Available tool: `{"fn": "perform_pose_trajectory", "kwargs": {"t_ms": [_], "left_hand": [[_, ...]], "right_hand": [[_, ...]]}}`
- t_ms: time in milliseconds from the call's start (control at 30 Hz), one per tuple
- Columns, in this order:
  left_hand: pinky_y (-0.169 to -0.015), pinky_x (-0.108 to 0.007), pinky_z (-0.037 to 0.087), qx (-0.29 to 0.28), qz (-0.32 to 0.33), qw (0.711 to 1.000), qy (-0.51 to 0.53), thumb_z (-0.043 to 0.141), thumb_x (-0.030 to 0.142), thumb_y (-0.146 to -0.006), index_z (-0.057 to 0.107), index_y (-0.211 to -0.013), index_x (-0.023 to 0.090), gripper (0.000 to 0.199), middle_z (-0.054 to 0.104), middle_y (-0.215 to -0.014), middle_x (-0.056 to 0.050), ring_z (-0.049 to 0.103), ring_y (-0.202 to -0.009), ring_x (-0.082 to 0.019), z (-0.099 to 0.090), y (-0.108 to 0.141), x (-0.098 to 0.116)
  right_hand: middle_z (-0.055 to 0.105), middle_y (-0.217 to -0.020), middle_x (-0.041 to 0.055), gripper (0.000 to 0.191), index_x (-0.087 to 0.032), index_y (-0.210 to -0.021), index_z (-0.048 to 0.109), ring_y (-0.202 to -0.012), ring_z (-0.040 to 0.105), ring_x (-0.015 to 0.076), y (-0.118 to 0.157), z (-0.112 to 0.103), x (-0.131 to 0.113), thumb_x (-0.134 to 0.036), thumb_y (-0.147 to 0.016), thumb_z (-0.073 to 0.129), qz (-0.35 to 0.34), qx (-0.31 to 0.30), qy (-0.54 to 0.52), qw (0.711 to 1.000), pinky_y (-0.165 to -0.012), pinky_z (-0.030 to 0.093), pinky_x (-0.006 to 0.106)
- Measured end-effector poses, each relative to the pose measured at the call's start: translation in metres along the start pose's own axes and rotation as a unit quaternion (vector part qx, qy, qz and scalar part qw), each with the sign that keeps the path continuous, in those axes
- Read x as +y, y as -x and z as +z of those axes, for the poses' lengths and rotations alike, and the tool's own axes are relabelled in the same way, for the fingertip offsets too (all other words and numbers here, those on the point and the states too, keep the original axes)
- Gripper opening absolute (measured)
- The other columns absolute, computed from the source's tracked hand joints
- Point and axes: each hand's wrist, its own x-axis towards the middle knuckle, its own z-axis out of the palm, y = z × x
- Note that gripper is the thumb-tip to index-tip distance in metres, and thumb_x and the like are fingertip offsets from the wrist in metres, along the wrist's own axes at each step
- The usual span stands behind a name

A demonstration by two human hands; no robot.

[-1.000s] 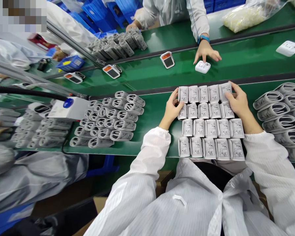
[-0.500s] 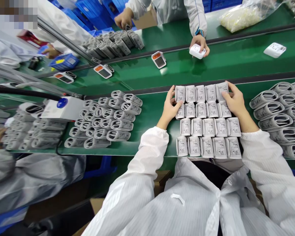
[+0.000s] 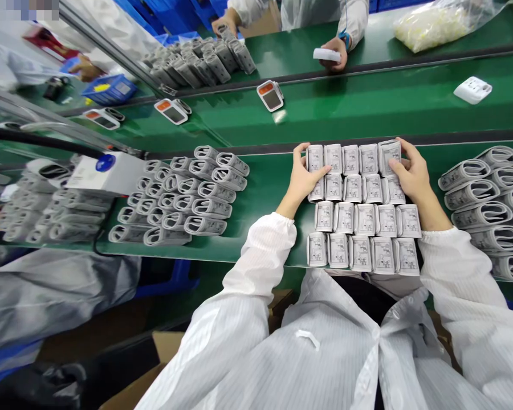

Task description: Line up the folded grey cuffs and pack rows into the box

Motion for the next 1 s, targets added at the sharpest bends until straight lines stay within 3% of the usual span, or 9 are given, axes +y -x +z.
{"fn": "perform_pose_trajectory", "kwargs": {"t_ms": [233, 367, 500, 833, 1000], "left_hand": [[-0.121, -0.056, 0.064, 0.023, 0.034, 0.999, 0.013, 0.090, 0.086, -0.086, 0.037, -0.167, 0.038, 0.108, 0.071, -0.141, -0.010, 0.082, -0.123, -0.028, 0.001, 0.006, -0.006], [-0.123, -0.055, 0.063, 0.030, 0.051, 0.998, 0.007, 0.089, 0.084, -0.089, 0.037, -0.169, 0.038, 0.106, 0.072, -0.142, -0.010, 0.082, -0.124, -0.027, 0.001, 0.007, -0.009], [-0.123, -0.056, 0.063, 0.028, 0.056, 0.998, 0.002, 0.088, 0.085, -0.089, 0.036, -0.170, 0.039, 0.106, 0.072, -0.141, -0.010, 0.082, -0.124, -0.028, 0.002, 0.006, -0.011], [-0.126, -0.055, 0.060, 0.038, 0.046, 0.998, -0.006, 0.084, 0.091, -0.087, 0.037, -0.171, 0.038, 0.110, 0.070, -0.144, -0.011, 0.080, -0.129, -0.030, 0.005, 0.007, -0.004], [-0.128, -0.057, 0.058, 0.022, 0.051, 0.998, -0.018, 0.080, 0.093, -0.090, 0.034, -0.174, 0.040, 0.110, 0.069, -0.146, -0.012, 0.078, -0.133, -0.031, 0.004, 0.009, 0.001]], "right_hand": [[0.074, -0.162, 0.0177, 0.110, -0.029, -0.169, 0.066, -0.128, 0.084, 0.0441, -0.003, -0.001, 0.005, -0.103, -0.088, 0.070, -0.001, 0.015, 0.043, 0.999, -0.114, 0.071, 0.066], [0.073, -0.164, 0.0172, 0.106, -0.029, -0.169, 0.064, -0.126, 0.085, 0.0424, -0.004, -0.002, 0.011, -0.100, -0.092, 0.067, -0.003, 0.010, 0.058, 0.998, -0.118, 0.069, 0.066], [0.073, -0.164, 0.0157, 0.102, -0.031, -0.170, 0.061, -0.136, 0.081, 0.0428, -0.005, -0.002, 0.012, -0.099, -0.094, 0.065, -0.013, 0.004, 0.049, 0.999, -0.123, 0.065, 0.067], [0.077, -0.149, 0.0160, 0.105, -0.036, -0.172, 0.057, -0.123, 0.083, 0.0425, -0.003, -0.003, 0.001, -0.101, -0.090, 0.069, -0.004, -0.002, 0.017, 1.000, -0.116, 0.065, 0.075], [0.078, -0.147, 0.0153, 0.105, -0.037, -0.168, 0.059, -0.120, 0.084, 0.0409, -0.003, -0.002, -0.002, -0.104, -0.088, 0.068, -0.003, -0.001, 0.023, 1.000, -0.112, 0.068, 0.070]]}}
